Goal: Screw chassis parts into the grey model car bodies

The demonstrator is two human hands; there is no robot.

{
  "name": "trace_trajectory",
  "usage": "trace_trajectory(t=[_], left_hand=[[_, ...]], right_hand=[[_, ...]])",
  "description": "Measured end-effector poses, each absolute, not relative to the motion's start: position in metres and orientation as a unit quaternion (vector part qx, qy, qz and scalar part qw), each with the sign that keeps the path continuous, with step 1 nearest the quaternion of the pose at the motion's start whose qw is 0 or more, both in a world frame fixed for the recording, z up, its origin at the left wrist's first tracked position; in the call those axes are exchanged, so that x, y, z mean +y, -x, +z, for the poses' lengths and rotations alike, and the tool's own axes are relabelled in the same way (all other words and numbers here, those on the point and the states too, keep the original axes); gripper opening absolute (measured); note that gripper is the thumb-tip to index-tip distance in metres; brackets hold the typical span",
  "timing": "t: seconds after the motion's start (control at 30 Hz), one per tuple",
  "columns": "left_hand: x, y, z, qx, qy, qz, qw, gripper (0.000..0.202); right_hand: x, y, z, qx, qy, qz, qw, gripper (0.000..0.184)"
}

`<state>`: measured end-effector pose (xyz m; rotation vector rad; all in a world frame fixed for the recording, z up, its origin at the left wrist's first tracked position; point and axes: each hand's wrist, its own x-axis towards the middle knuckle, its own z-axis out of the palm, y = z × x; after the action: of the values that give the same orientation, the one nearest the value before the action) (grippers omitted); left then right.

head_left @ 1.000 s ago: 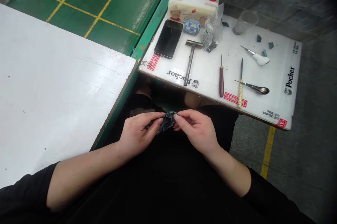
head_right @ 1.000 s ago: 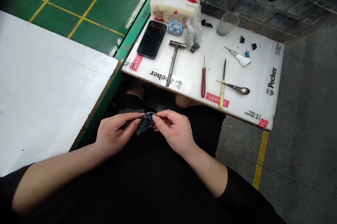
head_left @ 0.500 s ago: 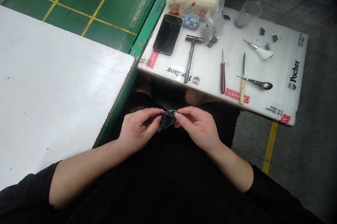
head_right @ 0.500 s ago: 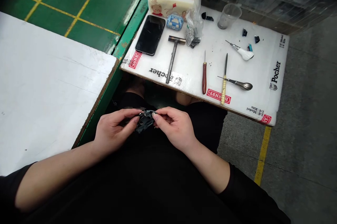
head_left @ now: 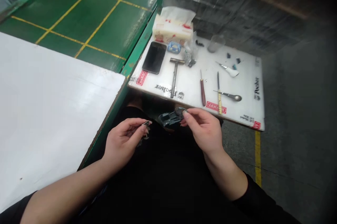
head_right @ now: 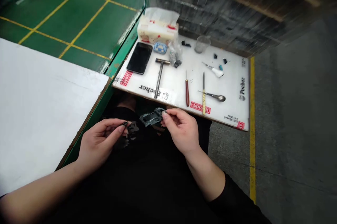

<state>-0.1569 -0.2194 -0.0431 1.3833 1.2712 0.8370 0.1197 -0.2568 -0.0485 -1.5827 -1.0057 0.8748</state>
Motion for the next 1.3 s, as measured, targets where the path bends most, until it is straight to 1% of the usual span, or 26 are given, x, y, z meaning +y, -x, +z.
trace_trajectory(t=[0.1,0.13,0.2,0.27,0.33,0.5,0.57,0.63,0.67,0.8,0.87,1.0,1.2,1.3], left_hand=[[-0.211,0.153,-0.047,0.536,-0.417,0.345,0.648,0.035],[-0.209,0.151,-0.048,0.528,-0.372,0.343,0.682,0.039],[-0.207,0.147,-0.050,0.505,-0.305,0.337,0.734,0.043],[-0.207,0.144,-0.050,0.483,-0.276,0.328,0.764,0.044],[-0.209,0.143,-0.048,0.466,-0.270,0.328,0.776,0.043],[-0.213,0.145,-0.046,0.443,-0.262,0.331,0.791,0.040],[-0.213,0.146,-0.047,0.438,-0.266,0.329,0.793,0.040],[-0.214,0.147,-0.048,0.429,-0.278,0.324,0.796,0.040],[-0.214,0.147,-0.049,0.421,-0.286,0.322,0.798,0.038],[-0.218,0.148,-0.048,0.384,-0.334,0.319,0.799,0.025],[-0.219,0.150,-0.046,0.370,-0.373,0.314,0.791,0.020],[-0.222,0.154,-0.042,0.355,-0.443,0.312,0.762,0.015],[-0.224,0.156,-0.043,0.366,-0.526,0.315,0.700,0.016],[-0.224,0.157,-0.044,0.361,-0.551,0.321,0.680,0.015]], right_hand=[[-0.234,-0.152,-0.039,-0.472,0.688,0.175,0.523,0.024],[-0.223,-0.162,-0.037,-0.501,0.688,0.109,0.514,0.022],[-0.201,-0.179,-0.035,-0.561,0.682,-0.011,0.469,0.021],[-0.181,-0.190,-0.039,-0.609,0.678,-0.078,0.404,0.025],[-0.166,-0.194,-0.049,-0.640,0.677,-0.086,0.354,0.026],[-0.173,-0.179,-0.069,-0.691,0.660,-0.050,0.292,0.025],[-0.192,-0.164,-0.064,-0.697,0.653,-0.047,0.294,0.025],[-0.214,-0.146,-0.052,-0.702,0.632,-0.023,0.327,0.022],[-0.225,-0.136,-0.044,-0.708,0.610,0.019,0.357,0.019],[-0.259,-0.106,-0.025,-0.674,0.523,0.326,0.407,0.018],[-0.267,-0.098,-0.025,-0.630,0.512,0.403,0.423,0.018],[-0.272,-0.093,-0.032,-0.604,0.506,0.434,0.438,0.018],[-0.271,-0.087,-0.030,-0.616,0.501,0.424,0.436,0.012],[-0.272,-0.086,-0.029,-0.619,0.503,0.417,0.436,0.012]])
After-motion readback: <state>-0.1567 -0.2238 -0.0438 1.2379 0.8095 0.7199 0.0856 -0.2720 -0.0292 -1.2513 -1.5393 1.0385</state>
